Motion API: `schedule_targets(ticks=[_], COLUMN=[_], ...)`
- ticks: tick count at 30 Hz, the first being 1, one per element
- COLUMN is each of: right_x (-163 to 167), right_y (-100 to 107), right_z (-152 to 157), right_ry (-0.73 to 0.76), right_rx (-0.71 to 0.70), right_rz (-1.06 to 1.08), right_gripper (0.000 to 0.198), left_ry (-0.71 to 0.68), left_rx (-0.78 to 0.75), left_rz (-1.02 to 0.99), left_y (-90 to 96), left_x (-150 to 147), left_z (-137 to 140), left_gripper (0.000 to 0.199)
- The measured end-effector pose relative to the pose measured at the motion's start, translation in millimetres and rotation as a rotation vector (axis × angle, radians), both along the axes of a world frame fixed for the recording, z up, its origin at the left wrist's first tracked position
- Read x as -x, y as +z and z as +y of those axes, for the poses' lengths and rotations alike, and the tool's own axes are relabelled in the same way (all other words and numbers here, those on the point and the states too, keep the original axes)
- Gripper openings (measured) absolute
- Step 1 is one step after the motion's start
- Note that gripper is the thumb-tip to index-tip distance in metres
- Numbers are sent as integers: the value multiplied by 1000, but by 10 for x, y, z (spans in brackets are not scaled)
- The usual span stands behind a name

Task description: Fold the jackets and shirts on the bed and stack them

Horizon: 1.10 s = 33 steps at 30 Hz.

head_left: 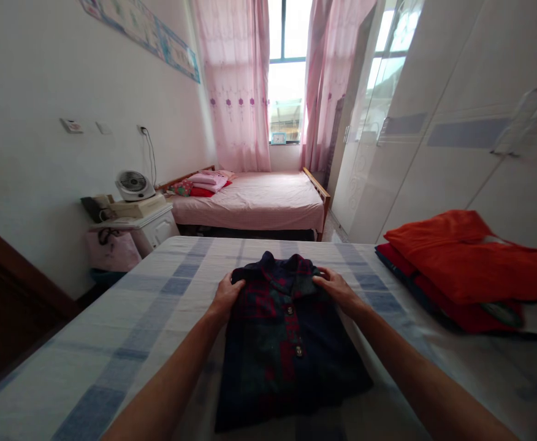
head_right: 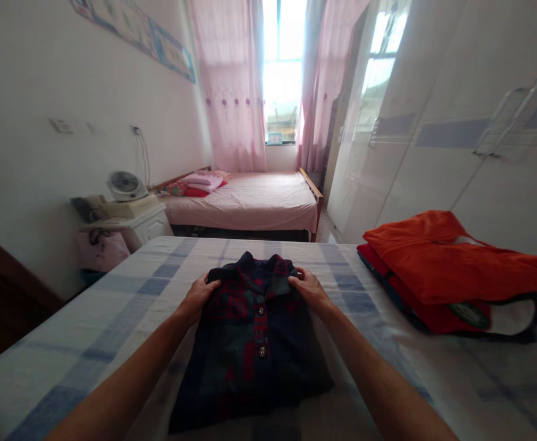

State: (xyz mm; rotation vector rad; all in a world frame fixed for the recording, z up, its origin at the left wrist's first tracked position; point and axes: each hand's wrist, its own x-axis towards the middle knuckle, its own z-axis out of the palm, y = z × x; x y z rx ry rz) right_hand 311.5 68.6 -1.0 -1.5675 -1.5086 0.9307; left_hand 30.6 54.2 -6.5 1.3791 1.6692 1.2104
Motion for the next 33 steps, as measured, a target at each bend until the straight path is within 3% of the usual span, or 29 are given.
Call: schedule_targets(ticks=[5,7,11,16,20,24,29,33], right_x=[-3,0,142,370,437,468,472,457], right_y=[74,173,337,199,-29,-111,-122,-123], right_z=[105,155,278,411,439,448,490,500], right_ry=[-127,-162,-85,-40,-73,-93,-90,-93], right_rx=[-121,-179,-251,-252,-235,-232,-207,-188], right_rz=[-182,-233,-258,-291,-363,-415,-450,-458], right_gripper=[39,38,30,28,28,41,39,36], left_ry=[94,56,-82,-140,-167,-187,-107,-27], left_rx=[-122,-180,-226,-131,-9,-8,-30,-30], left_rz=[318,445,631,748,773,752,609,362], left_y=[135,251,422,323,118,2,-10,33], left_x=[-28,-90,-371,-681,-677,-640,-647,-564], left_z=[33,42,130,357,495,495,450,488], left_gripper=[47,47,32,34,39,38,30,35])
